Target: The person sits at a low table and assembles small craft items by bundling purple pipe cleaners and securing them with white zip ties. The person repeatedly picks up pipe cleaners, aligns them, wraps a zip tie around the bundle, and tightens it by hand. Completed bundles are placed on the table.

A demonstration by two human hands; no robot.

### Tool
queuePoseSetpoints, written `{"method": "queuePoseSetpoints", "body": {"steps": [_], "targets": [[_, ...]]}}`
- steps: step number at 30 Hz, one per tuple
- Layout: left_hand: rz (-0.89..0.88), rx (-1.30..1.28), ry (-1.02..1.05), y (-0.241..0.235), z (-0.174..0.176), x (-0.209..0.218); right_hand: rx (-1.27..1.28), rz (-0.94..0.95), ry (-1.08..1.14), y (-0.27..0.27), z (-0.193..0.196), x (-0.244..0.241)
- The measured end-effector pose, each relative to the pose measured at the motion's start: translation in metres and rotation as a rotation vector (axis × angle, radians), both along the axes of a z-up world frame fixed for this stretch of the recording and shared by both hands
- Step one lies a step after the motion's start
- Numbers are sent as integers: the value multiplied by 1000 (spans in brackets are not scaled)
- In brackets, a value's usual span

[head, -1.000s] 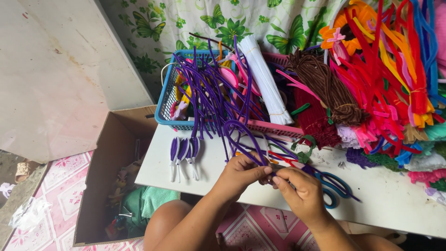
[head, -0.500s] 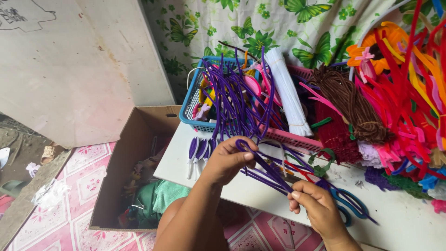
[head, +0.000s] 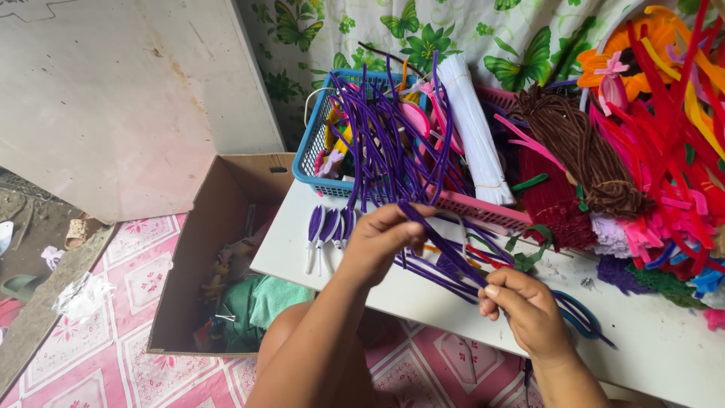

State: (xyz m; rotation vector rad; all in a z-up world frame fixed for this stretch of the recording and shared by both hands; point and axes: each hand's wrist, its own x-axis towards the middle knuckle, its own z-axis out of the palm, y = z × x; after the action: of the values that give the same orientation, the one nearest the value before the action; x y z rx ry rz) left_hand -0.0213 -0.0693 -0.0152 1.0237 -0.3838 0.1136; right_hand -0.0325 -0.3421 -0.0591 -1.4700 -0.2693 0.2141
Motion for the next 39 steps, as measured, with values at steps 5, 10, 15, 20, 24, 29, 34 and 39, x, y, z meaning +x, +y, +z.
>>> {"method": "queuePoseSetpoints", "body": {"steps": [5, 10, 15, 20, 24, 29, 34, 39], "targets": [[111, -31, 42, -3, -9, 7, -390, 109, -267, 22, -1, 24], [166, -55, 75, 2, -15, 14, -1058, -88, -369, 58, -51, 49], [172, 30, 126, 9, -14, 12, -1205, -22, -493, 67, -28, 42], [135, 105, 158, 0, -13, 13, -1260, -84, -388, 26, -23, 57], [62, 143, 205, -15, -23, 15, -1219, -85, -97, 6, 29, 43], [-54, 172, 248, -27, -23, 4, -495, -23, -55, -28, 36, 32], [-224, 144, 249, -42, -14, -8, -264, -35, -138, -4, 43, 2], [-219, 140, 260, -45, -10, -12, -352, -56, -203, 6, 43, -6]]}}
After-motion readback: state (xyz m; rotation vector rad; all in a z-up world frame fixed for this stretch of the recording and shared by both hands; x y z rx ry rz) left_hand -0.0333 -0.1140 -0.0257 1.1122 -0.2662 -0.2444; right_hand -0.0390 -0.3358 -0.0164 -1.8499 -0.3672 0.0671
